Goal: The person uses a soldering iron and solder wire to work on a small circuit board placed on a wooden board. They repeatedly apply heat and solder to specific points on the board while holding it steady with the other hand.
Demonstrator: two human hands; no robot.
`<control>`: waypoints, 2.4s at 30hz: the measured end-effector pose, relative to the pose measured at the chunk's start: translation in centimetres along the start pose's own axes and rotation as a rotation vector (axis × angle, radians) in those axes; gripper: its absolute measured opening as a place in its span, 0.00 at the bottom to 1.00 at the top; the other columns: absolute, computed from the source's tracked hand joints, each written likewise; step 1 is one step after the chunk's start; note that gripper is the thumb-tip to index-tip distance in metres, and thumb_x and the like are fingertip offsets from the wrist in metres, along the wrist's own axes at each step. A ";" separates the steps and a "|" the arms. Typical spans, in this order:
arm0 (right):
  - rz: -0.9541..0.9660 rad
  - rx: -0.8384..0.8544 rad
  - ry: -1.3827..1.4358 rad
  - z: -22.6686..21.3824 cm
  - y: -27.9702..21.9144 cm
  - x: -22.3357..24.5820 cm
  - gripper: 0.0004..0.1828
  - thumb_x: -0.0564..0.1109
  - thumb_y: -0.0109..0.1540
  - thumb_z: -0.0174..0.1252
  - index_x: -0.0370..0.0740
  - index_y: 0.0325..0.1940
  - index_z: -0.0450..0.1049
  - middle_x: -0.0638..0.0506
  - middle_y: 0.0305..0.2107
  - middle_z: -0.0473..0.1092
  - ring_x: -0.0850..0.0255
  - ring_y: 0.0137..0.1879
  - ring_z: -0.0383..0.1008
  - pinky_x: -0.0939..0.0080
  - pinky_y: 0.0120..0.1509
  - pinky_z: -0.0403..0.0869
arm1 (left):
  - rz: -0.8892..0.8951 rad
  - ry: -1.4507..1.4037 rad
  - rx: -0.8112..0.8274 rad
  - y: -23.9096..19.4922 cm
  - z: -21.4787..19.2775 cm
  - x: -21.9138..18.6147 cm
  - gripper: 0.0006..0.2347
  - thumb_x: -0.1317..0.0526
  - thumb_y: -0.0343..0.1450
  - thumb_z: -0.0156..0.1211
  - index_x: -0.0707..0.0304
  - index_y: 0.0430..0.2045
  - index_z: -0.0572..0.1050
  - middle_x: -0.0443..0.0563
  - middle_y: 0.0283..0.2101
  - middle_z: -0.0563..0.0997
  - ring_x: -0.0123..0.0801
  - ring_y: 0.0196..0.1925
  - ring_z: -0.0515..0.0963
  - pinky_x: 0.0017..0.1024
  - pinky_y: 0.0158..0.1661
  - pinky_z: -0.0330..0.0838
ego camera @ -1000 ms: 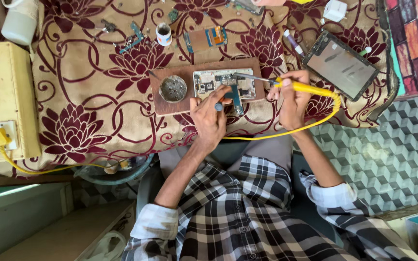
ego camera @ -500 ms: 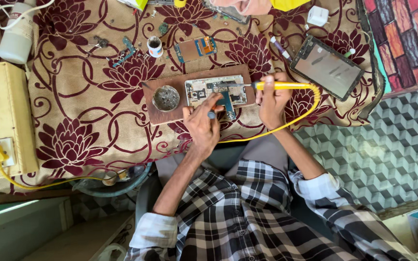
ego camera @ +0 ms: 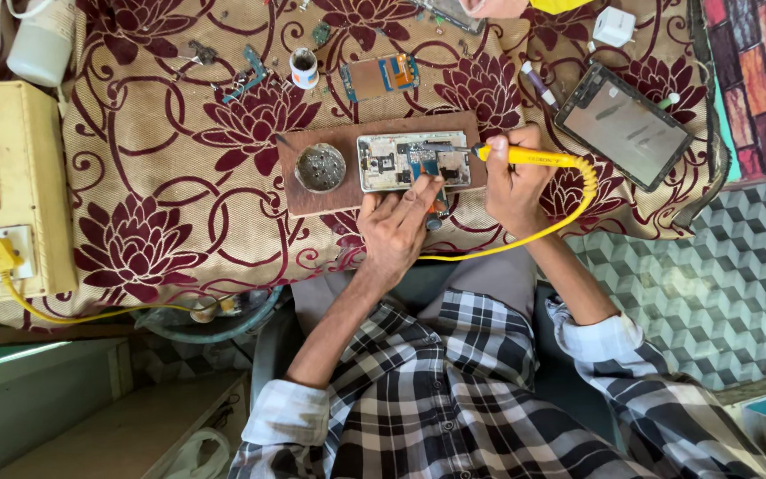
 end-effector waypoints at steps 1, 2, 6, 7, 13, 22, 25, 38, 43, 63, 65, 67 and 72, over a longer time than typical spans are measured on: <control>-0.008 0.015 -0.018 0.0 0.4 0.3 0.09 0.38 0.74 0.54 0.32 0.40 0.66 0.47 0.28 0.69 0.59 0.31 0.71 0.57 0.38 0.67 | 0.002 -0.003 0.013 0.1 0.0 0.0 0.24 0.75 0.60 0.63 0.66 0.54 0.79 0.49 0.54 0.83 0.28 0.28 0.74 0.31 0.37 0.59; -0.012 0.033 -0.032 0.0 0.7 0.7 0.09 0.38 0.73 0.55 0.32 0.39 0.66 0.46 0.27 0.68 0.58 0.30 0.70 0.56 0.37 0.66 | 0.002 -0.004 0.031 0.1 -0.2 0.0 0.24 0.75 0.60 0.63 0.65 0.53 0.79 0.49 0.54 0.83 0.29 0.27 0.74 0.32 0.36 0.60; -0.025 0.126 -0.062 0.4 2.5 2.3 0.09 0.37 0.72 0.56 0.34 0.37 0.68 0.47 0.26 0.68 0.59 0.28 0.69 0.56 0.34 0.65 | -0.003 -0.008 0.023 0.3 -0.3 0.1 0.25 0.74 0.59 0.62 0.65 0.54 0.78 0.49 0.55 0.82 0.30 0.28 0.76 0.31 0.37 0.61; -0.023 0.169 -0.051 0.5 3.1 2.7 0.10 0.37 0.73 0.56 0.33 0.37 0.67 0.48 0.25 0.67 0.59 0.28 0.68 0.56 0.34 0.65 | -0.008 -0.019 0.024 0.3 -0.3 0.1 0.25 0.74 0.60 0.62 0.65 0.54 0.78 0.49 0.56 0.82 0.29 0.28 0.76 0.31 0.38 0.62; -0.017 0.349 -0.039 1.6 6.5 3.9 0.15 0.37 0.73 0.57 0.34 0.33 0.62 0.48 0.21 0.61 0.60 0.25 0.63 0.55 0.31 0.61 | -0.027 -0.028 0.043 0.0 -0.4 0.2 0.24 0.74 0.60 0.62 0.64 0.54 0.78 0.49 0.56 0.82 0.30 0.27 0.76 0.30 0.38 0.63; -0.051 0.386 0.017 3.0 8.8 2.4 0.17 0.38 0.71 0.60 0.34 0.33 0.61 0.49 0.22 0.59 0.60 0.29 0.60 0.57 0.35 0.63 | -0.049 -0.063 0.032 -0.2 -0.3 0.3 0.20 0.75 0.64 0.62 0.65 0.52 0.78 0.47 0.55 0.82 0.28 0.29 0.79 0.30 0.38 0.61; 0.046 0.374 -0.013 2.8 9.0 1.1 0.19 0.38 0.71 0.61 0.34 0.30 0.60 0.50 0.20 0.60 0.63 0.26 0.59 0.58 0.33 0.60 | -0.040 -0.051 0.016 -0.2 -0.1 0.4 0.20 0.76 0.64 0.63 0.64 0.52 0.79 0.48 0.53 0.83 0.27 0.26 0.76 0.30 0.38 0.61; 0.049 0.280 -0.077 0.8 7.2 0.9 0.17 0.38 0.71 0.62 0.35 0.30 0.67 0.50 0.21 0.66 0.63 0.27 0.61 0.57 0.36 0.62 | -0.017 -0.024 0.042 -0.1 -0.1 0.2 0.22 0.76 0.62 0.63 0.65 0.53 0.78 0.46 0.53 0.83 0.27 0.26 0.75 0.30 0.38 0.59; 0.216 0.152 -0.042 0.8 6.6 -0.4 0.19 0.38 0.71 0.59 0.34 0.27 0.65 0.50 0.17 0.64 0.64 0.22 0.62 0.60 0.31 0.63 | -0.025 -0.017 0.062 0.2 -0.1 0.1 0.23 0.76 0.62 0.64 0.65 0.54 0.79 0.44 0.51 0.83 0.27 0.26 0.74 0.30 0.39 0.60; 0.755 -0.217 0.861 1.4 -3.9 -9.9 0.20 0.59 0.74 0.49 0.40 0.44 0.62 0.55 0.26 0.62 0.68 0.27 0.64 0.68 0.26 0.63 | -0.071 -0.129 0.036 0.2 -0.3 0.3 0.25 0.79 0.61 0.56 0.68 0.55 0.75 0.41 0.48 0.85 0.22 0.34 0.83 0.31 0.41 0.57; 0.681 -0.178 0.780 1.8 -3.6 -9.7 0.20 0.59 0.75 0.48 0.38 0.44 0.63 0.55 0.23 0.60 0.67 0.25 0.63 0.68 0.26 0.63 | -0.068 -0.104 0.047 0.3 -0.2 0.3 0.24 0.79 0.61 0.57 0.67 0.54 0.77 0.38 0.45 0.85 0.22 0.31 0.81 0.31 0.40 0.56; 0.656 -0.170 0.732 2.1 -3.9 -9.5 0.21 0.58 0.75 0.47 0.37 0.44 0.64 0.54 0.21 0.60 0.66 0.24 0.64 0.67 0.26 0.65 | -0.060 -0.082 0.053 0.2 -0.2 0.1 0.24 0.78 0.61 0.57 0.68 0.53 0.77 0.39 0.44 0.85 0.22 0.29 0.79 0.31 0.39 0.56; 0.551 -0.189 0.741 2.7 -4.2 -8.4 0.17 0.54 0.78 0.43 0.37 0.46 0.63 0.57 0.22 0.56 0.69 0.24 0.59 0.66 0.28 0.67 | -0.042 -0.030 0.043 0.4 -0.1 0.0 0.25 0.78 0.59 0.58 0.68 0.53 0.78 0.45 0.45 0.85 0.25 0.28 0.78 0.30 0.37 0.57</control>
Point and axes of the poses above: each hand's wrist, its own y-axis towards the middle knuckle, its own z-axis out of the palm, x = y × z, the point moved 6 cm from there along y, towards the middle knuckle
